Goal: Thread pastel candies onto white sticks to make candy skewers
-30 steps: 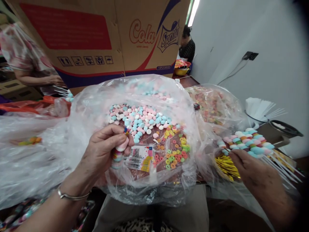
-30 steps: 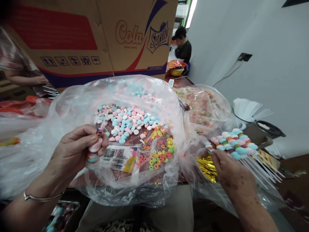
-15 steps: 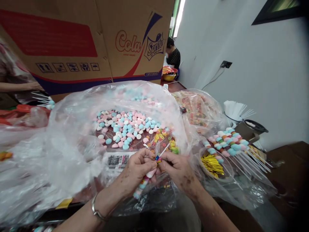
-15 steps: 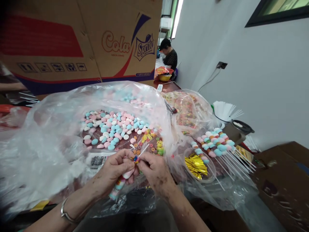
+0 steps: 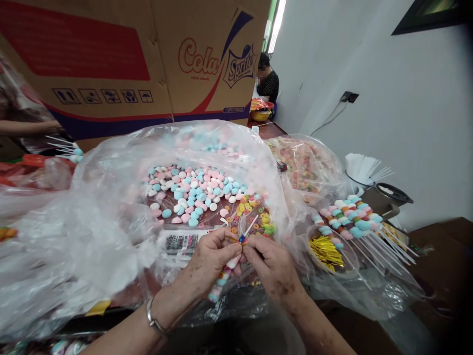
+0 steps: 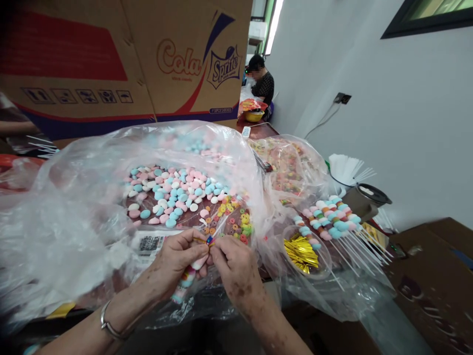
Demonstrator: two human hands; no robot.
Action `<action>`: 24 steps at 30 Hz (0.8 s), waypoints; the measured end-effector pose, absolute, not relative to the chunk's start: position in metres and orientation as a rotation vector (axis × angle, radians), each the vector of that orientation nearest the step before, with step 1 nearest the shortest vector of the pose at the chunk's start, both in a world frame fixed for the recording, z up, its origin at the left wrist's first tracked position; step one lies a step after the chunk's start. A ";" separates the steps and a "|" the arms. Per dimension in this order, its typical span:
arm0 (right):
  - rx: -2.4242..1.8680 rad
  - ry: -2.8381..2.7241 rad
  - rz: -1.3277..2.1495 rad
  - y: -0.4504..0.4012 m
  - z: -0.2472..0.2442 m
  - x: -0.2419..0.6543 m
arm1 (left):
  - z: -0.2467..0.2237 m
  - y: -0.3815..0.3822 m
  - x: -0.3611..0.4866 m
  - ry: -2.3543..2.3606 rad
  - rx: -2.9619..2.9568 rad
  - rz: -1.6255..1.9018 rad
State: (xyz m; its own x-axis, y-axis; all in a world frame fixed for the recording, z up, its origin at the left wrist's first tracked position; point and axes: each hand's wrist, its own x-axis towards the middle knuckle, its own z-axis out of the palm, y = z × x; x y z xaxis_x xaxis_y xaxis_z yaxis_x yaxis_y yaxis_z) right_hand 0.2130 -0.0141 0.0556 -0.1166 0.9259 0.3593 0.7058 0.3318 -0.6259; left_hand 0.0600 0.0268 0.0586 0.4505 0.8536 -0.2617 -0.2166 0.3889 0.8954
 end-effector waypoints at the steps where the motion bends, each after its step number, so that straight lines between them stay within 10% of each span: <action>1: -1.413 -1.940 0.213 -0.014 0.055 0.212 | 0.059 0.027 0.061 0.846 0.929 0.800; 7: -1.100 -2.264 -0.568 -0.012 0.062 0.218 | 0.065 0.038 0.062 0.925 1.096 0.700; 16: -0.682 -2.763 -0.314 -0.007 0.072 0.239 | 0.080 0.047 0.051 0.737 1.334 0.068; 24: -1.139 -2.419 -0.569 -0.013 0.062 0.222 | 0.073 0.033 0.059 0.968 2.135 0.543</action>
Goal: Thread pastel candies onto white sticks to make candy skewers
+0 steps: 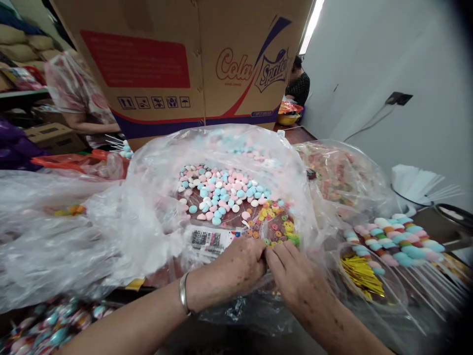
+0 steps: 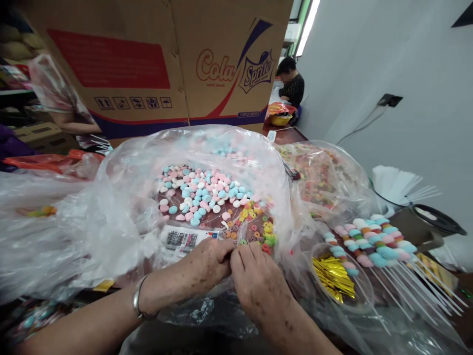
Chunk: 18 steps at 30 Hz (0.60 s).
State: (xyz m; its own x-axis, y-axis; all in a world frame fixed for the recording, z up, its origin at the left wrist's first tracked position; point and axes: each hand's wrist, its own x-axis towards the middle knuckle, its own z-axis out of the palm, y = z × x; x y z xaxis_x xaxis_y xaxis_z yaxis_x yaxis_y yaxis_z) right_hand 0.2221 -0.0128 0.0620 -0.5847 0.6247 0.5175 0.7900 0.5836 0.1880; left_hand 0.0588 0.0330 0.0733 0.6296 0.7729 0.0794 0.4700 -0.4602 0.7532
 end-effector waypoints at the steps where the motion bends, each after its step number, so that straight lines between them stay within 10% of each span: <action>1: -1.219 -2.351 -0.568 -0.010 0.058 0.220 | 0.070 0.031 0.061 1.006 2.168 0.590; 12: -1.331 -1.045 0.903 0.026 0.051 0.191 | 0.042 0.032 0.066 1.059 2.558 1.553; 18: -1.254 -1.179 0.849 0.011 0.069 0.181 | 0.068 0.028 0.055 1.029 1.180 1.038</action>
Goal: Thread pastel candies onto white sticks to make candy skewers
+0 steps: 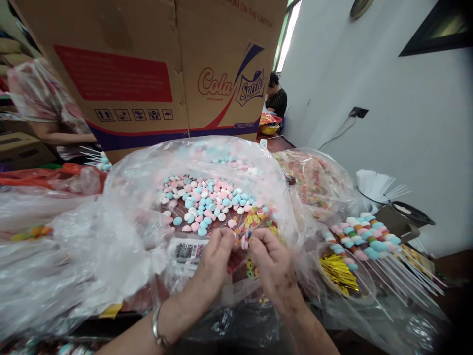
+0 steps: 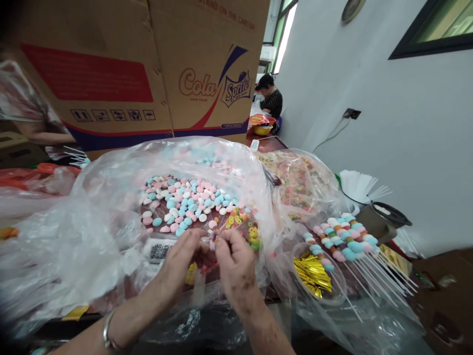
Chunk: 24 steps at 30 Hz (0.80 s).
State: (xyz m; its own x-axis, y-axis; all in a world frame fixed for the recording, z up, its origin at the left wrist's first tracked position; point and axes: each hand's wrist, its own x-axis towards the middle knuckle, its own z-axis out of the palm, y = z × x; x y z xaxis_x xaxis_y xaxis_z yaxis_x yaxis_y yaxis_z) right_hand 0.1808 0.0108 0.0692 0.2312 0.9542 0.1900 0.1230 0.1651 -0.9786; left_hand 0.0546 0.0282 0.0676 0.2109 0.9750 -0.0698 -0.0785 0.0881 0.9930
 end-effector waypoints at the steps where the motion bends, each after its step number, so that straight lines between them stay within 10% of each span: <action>1: -1.242 -1.281 0.785 0.006 0.069 0.178 | 0.075 0.034 0.052 0.954 0.967 1.029; 7: -1.251 -1.448 0.698 0.003 0.059 0.178 | 0.108 0.054 0.025 0.355 0.768 1.047; 14: -1.071 -1.706 0.112 0.002 0.063 0.168 | 0.094 0.041 0.018 0.768 0.923 0.756; 24: -0.970 -0.752 1.774 -0.011 0.060 0.116 | 0.100 0.015 0.024 0.642 0.696 1.380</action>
